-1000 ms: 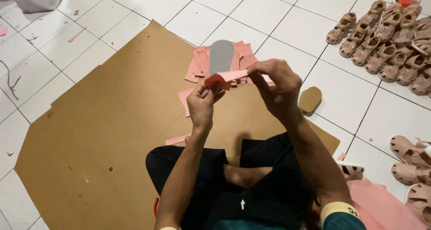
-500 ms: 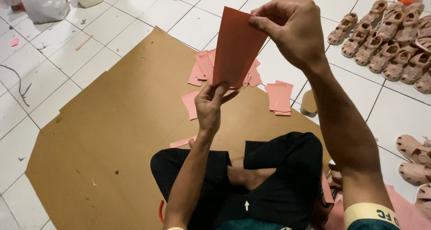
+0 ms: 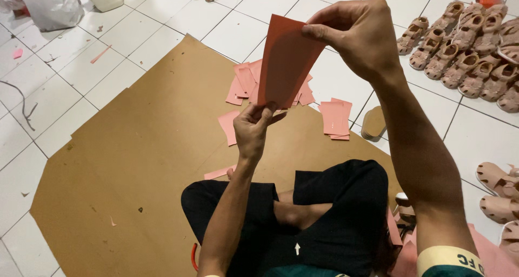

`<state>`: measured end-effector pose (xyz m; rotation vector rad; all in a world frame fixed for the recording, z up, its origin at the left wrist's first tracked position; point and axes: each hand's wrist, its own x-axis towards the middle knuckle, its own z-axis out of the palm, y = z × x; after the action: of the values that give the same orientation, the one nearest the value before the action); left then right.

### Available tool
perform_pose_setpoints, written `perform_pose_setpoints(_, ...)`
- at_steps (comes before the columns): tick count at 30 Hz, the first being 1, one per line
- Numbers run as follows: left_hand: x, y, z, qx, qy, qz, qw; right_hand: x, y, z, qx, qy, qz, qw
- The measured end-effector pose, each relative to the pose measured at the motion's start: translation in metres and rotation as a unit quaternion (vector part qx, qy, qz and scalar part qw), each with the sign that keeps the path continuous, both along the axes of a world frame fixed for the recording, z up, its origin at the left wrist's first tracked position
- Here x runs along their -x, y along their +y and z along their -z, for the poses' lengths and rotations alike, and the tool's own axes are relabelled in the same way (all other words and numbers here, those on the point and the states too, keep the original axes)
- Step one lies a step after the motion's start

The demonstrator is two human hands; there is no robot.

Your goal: The person sits on the floor and picks up pink cut shoe upper pieces one at a time, holding each up and aligning it against a shoe last to compare its shape. They fold, press and smooth some pieces by hand, then stack the checked pieces with a pile of completed ones.

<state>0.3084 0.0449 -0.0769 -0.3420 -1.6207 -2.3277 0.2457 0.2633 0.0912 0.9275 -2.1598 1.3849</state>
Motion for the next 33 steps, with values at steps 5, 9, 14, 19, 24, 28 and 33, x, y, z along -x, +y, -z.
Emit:
perform_pose_setpoints(5,0.001,-0.001,-0.001,-0.010,-0.004,0.011,1.000,0.002,-0.001,0.001,-0.010,0.007,0.013,1.000)
perform_pose_setpoints(9,0.002,-0.002,0.001,0.000,0.001,0.021,1.000,0.003,0.000,0.002,-0.013,0.016,0.007,1.000)
perform_pose_setpoints(14,0.003,-0.002,0.004,0.012,0.006,0.016,1.000,0.005,0.001,0.004,-0.017,0.012,0.017,1.000)
perform_pose_setpoints(19,0.004,-0.001,0.006,0.020,0.015,0.022,0.999,0.004,0.002,0.004,-0.012,-0.002,0.026,1.000)
perform_pose_setpoints(24,0.005,0.002,0.005,0.022,0.007,0.022,0.999,0.001,0.004,0.001,-0.015,-0.007,0.040,0.999)
perform_pose_setpoints(28,0.005,0.005,0.002,0.011,0.001,0.027,1.000,0.000,0.003,0.000,-0.013,-0.014,0.041,0.999)
perform_pose_setpoints(33,0.003,0.008,0.000,-0.002,-0.009,0.037,0.999,0.005,0.006,0.010,-0.001,-0.008,0.033,0.999)
